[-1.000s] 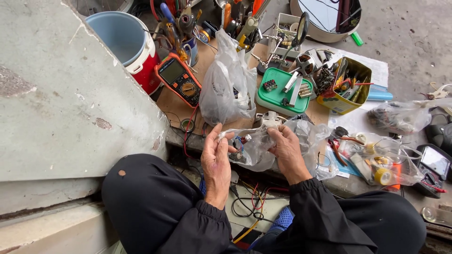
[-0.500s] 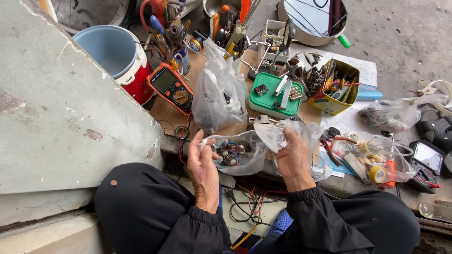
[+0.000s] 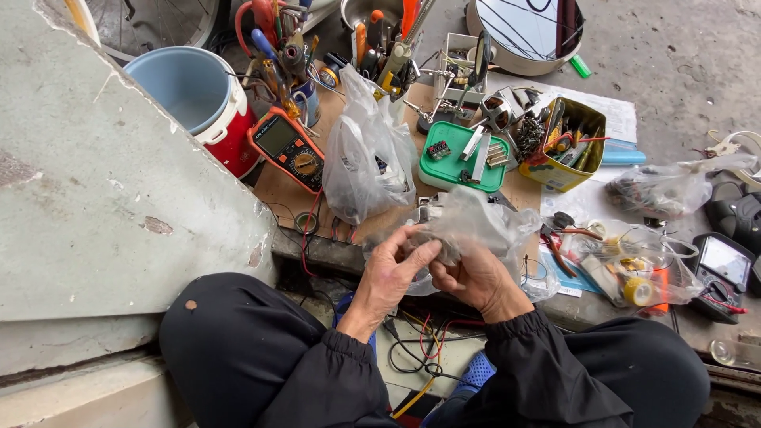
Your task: Sorting through and inspecting various small mechanical and electronic parts stored in plastic bags on a workbench.
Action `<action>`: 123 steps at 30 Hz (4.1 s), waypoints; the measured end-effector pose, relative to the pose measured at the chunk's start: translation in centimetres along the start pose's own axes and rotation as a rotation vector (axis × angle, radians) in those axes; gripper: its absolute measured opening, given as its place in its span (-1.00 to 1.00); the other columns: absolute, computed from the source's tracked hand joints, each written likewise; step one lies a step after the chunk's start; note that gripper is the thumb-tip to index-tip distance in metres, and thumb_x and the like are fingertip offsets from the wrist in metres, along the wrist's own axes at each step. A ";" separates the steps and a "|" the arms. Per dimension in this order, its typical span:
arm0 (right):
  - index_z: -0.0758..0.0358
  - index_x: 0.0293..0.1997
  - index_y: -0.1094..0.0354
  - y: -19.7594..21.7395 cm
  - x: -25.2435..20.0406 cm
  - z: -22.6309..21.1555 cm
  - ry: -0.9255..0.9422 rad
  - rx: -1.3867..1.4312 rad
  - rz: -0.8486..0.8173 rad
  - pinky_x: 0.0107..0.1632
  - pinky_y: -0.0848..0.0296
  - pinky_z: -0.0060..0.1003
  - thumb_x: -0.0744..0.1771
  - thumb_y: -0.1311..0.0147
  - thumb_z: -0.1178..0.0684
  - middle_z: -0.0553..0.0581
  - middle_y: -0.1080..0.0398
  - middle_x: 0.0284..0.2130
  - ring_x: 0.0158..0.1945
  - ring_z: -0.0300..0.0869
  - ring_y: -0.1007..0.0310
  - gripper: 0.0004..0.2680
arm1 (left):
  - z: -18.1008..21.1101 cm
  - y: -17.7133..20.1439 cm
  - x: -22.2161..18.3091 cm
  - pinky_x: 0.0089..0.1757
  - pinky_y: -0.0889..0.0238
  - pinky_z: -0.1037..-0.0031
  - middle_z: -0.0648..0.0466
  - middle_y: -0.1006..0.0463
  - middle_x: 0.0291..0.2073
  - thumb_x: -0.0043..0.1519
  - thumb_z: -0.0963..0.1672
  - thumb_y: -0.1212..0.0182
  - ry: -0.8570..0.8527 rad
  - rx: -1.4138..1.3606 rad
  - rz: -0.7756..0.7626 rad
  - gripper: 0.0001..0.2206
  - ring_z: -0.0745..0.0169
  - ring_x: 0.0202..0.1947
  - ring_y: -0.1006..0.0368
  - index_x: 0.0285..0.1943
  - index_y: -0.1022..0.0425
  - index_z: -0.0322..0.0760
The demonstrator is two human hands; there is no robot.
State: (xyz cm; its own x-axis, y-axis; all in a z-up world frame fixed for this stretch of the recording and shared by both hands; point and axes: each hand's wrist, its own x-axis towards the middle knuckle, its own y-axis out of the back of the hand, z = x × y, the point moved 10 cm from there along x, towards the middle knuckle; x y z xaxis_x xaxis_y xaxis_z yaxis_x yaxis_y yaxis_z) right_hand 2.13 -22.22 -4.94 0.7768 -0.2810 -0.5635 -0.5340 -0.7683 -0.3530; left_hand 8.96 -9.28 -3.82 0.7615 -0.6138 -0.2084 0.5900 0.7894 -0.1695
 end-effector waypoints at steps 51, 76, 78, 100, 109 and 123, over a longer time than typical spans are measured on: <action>0.28 -0.04 -0.57 -2.1 -7.5 -6.5 0.729 -0.392 0.288 0.05 -0.72 -0.06 0.41 -0.31 0.12 0.34 -0.68 -0.22 -0.15 -0.02 -0.74 -0.91 | 2.5 4.2 -2.2 -0.23 -0.50 0.48 -0.11 -0.74 -0.04 0.36 -0.13 -0.04 -0.032 -0.202 0.274 -0.54 0.39 -0.37 -0.49 0.47 -0.46 -0.32; 0.07 0.32 -0.32 4.7 5.1 5.1 0.138 -1.904 0.179 0.12 -0.67 0.23 0.30 -0.26 -0.13 0.27 -0.63 0.07 0.12 0.21 -0.69 -0.56 | 4.9 5.2 -2.0 -0.28 -0.51 0.59 -0.13 -0.74 0.14 0.38 -0.17 -0.02 -0.118 -0.268 0.336 -0.57 0.46 -0.35 -0.46 0.46 -0.47 -0.26; 0.16 0.10 -0.43 4.5 3.2 2.2 0.110 -1.799 0.330 0.05 -0.69 0.22 0.32 -0.13 -0.06 0.32 -0.65 -0.14 -0.01 0.28 -0.70 -0.73 | 5.6 5.4 -2.2 -0.40 -0.33 0.65 -0.14 -0.75 0.07 0.38 -0.18 0.02 -0.134 -0.287 0.381 -0.56 0.48 -0.40 -0.40 0.46 -0.45 -0.27; 0.24 0.40 -0.40 -2.6 -0.6 0.8 0.207 -1.051 0.330 0.08 -0.69 -0.19 0.37 -0.07 -0.33 0.21 -0.56 0.22 0.14 -0.07 -0.65 -0.48 | 3.4 4.8 -1.8 -0.30 -0.24 0.62 -0.01 -0.69 0.10 0.40 -0.21 0.10 -0.026 -0.345 0.343 -0.54 0.46 -0.41 -0.32 0.52 -0.34 -0.28; 0.10 0.00 -0.64 -1.6 -1.5 0.0 0.424 -1.107 0.428 -0.50 -0.40 -0.18 0.43 -0.11 0.01 0.08 -0.64 -0.48 -0.58 -0.22 -0.39 -0.84 | 3.5 5.4 -2.1 -0.26 -0.34 0.57 -0.06 -0.67 0.13 0.41 -0.19 0.11 -0.056 -0.318 0.368 -0.54 0.41 -0.37 -0.35 0.54 -0.32 -0.33; 0.26 0.44 -0.16 -5.7 -1.2 3.3 0.612 -1.488 0.246 -0.10 -0.60 0.07 0.35 -0.26 -0.10 0.29 -0.51 0.08 0.02 0.16 -0.60 -0.48 | 4.5 4.2 -2.8 -0.26 -0.30 0.59 -0.04 -0.65 0.14 0.45 -0.19 0.09 -0.091 -0.208 0.342 -0.56 0.44 -0.38 -0.35 0.54 -0.33 -0.31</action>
State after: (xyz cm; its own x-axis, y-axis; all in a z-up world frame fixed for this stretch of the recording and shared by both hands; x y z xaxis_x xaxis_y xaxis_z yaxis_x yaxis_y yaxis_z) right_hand 3.14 -15.61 -4.75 0.9294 -0.3691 -0.0015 -0.1642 -0.4170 0.8940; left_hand 10.45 -4.23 0.38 0.9305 -0.3057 -0.2017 0.2390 0.9242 -0.2980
